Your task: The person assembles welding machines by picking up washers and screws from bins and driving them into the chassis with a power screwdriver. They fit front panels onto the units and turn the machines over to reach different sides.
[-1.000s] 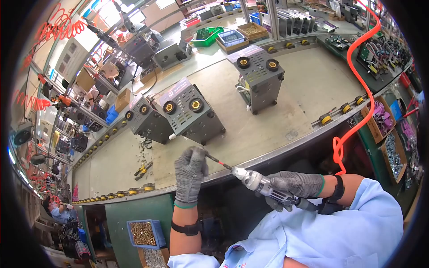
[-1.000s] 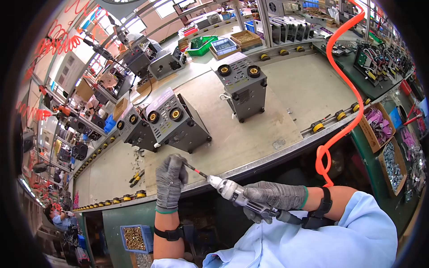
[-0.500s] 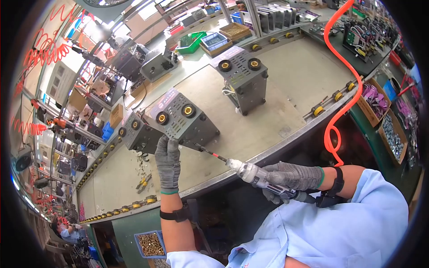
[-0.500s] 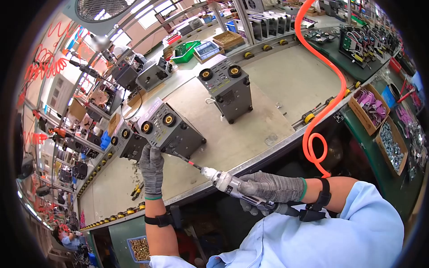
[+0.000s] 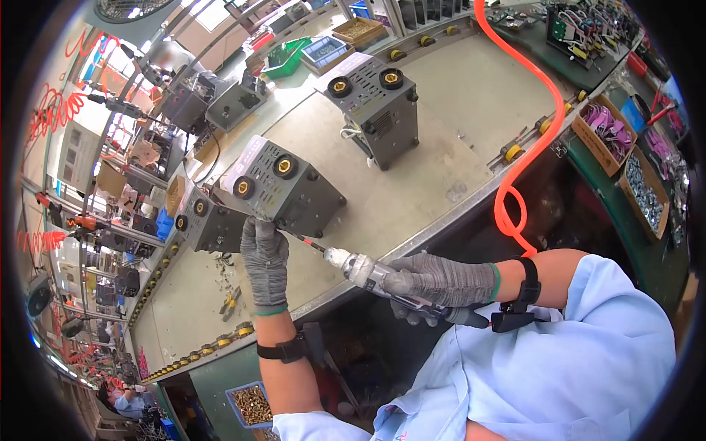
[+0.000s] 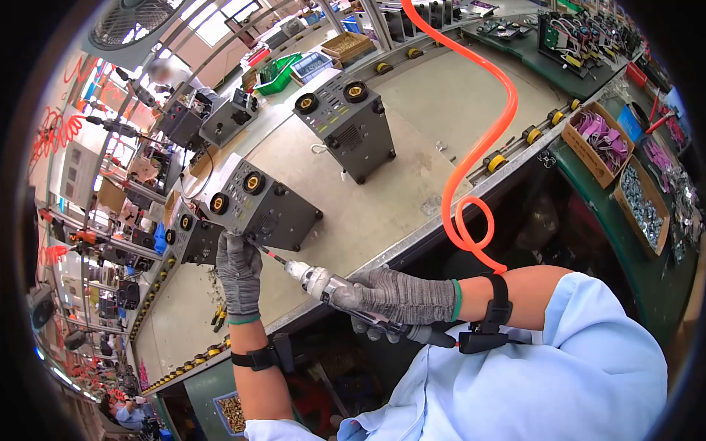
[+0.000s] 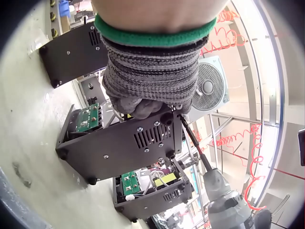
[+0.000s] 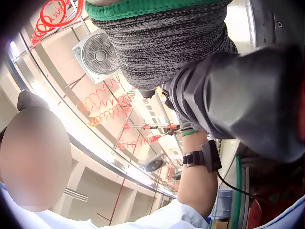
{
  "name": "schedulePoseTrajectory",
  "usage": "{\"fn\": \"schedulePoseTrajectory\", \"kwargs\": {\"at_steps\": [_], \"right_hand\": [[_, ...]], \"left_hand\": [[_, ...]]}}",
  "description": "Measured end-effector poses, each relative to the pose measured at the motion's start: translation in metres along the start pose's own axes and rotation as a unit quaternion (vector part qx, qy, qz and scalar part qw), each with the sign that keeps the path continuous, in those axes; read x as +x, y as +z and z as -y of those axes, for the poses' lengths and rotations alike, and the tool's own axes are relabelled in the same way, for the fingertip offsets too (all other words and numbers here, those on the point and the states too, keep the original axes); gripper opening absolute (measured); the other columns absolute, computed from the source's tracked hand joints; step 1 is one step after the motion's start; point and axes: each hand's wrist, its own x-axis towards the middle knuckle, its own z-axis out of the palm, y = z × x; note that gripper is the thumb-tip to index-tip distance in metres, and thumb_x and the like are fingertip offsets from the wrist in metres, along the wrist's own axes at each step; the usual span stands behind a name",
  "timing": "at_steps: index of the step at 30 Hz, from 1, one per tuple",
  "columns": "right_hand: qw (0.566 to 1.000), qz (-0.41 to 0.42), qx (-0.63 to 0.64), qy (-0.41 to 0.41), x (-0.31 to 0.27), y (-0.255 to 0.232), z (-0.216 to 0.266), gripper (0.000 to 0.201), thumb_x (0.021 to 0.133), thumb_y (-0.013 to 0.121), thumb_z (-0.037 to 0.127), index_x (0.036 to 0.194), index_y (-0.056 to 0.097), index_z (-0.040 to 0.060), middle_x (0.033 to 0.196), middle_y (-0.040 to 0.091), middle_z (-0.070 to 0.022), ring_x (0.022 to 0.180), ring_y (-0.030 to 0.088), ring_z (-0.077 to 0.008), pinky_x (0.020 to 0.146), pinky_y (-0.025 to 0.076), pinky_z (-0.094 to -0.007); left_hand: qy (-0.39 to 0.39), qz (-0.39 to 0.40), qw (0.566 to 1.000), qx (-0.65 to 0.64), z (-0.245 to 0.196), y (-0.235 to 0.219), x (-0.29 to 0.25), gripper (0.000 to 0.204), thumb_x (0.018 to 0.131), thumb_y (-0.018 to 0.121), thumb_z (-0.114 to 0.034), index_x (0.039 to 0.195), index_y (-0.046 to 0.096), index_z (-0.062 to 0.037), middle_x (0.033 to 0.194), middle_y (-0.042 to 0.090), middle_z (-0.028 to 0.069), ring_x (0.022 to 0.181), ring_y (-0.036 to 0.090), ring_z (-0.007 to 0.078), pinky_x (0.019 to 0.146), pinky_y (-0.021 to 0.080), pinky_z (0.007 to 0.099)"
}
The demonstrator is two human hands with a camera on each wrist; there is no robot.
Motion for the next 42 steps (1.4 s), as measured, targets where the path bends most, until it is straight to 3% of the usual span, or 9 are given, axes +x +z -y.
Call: {"fn": "schedulePoseTrajectory", "kwargs": {"at_steps": [12,16,18,20,24,42], "right_hand": [[0.999,-0.034,-0.028,-0.031,0.011,0.007,-0.019,0.068,0.097,0.059,0.066,0.123,0.057,0.0036,0.082,0.066,-0.0067,0.068,0.068,-0.0127,0.052,0.057,-0.0255],[0.999,-0.027,0.021,-0.013,0.006,0.012,-0.007,0.068,0.095,0.059,0.071,0.111,0.059,0.0047,0.081,0.066,-0.0068,0.067,0.068,-0.0142,0.05,0.058,-0.0274],[0.998,-0.014,0.059,0.008,0.003,0.015,0.0,0.068,0.094,0.059,0.072,0.106,0.06,0.0057,0.081,0.066,-0.0068,0.067,0.069,-0.0149,0.05,0.058,-0.0281],[0.996,-0.012,0.08,0.023,0.0,0.018,0.005,0.067,0.093,0.06,0.075,0.098,0.06,0.0085,0.082,0.067,-0.0074,0.066,0.069,-0.0167,0.049,0.059,-0.0297],[0.997,-0.02,0.075,0.023,0.001,0.02,0.002,0.065,0.093,0.06,0.075,0.097,0.06,0.0094,0.082,0.067,-0.0074,0.066,0.069,-0.0175,0.049,0.059,-0.0304],[0.987,-0.009,0.156,0.02,0.006,0.036,-0.001,0.066,0.094,0.06,0.073,0.098,0.06,0.0076,0.078,0.067,-0.0071,0.063,0.07,-0.0181,0.046,0.059,-0.0313]], "left_hand": [[-0.004,-0.002,1.0,0.007,0.001,0.001,0.002,0.03,0.1,0.074,-0.034,0.108,0.063,-0.0069,0.078,0.054,-0.0028,0.055,0.041,0.0018,0.048,0.03,0.0199],[0.021,-0.002,1.0,0.021,0.009,-0.002,0.006,0.033,0.101,0.071,-0.04,0.113,0.062,-0.0105,0.07,0.049,-0.0062,0.05,0.036,0.0021,0.042,0.026,0.02],[0.016,0.0,1.0,0.012,0.006,0.0,0.003,0.031,0.101,0.072,-0.036,0.109,0.062,-0.0073,0.079,0.055,-0.0032,0.057,0.044,0.0011,0.047,0.031,0.0193],[0.009,-0.001,1.0,0.012,0.004,0.0,0.001,0.033,0.101,0.072,-0.038,0.109,0.062,-0.0076,0.076,0.054,-0.0037,0.055,0.044,0.0013,0.046,0.031,0.0195],[-0.008,0.0,1.0,0.014,-0.003,0.005,-0.002,0.03,0.1,0.073,-0.04,0.11,0.062,-0.013,0.071,0.048,-0.0076,0.052,0.037,0.0012,0.043,0.027,0.0192],[-0.018,0.014,1.0,0.012,-0.001,0.001,0.002,0.03,0.102,0.07,-0.041,0.108,0.064,-0.013,0.07,0.052,-0.0069,0.049,0.037,0.0017,0.041,0.026,0.02]]}}
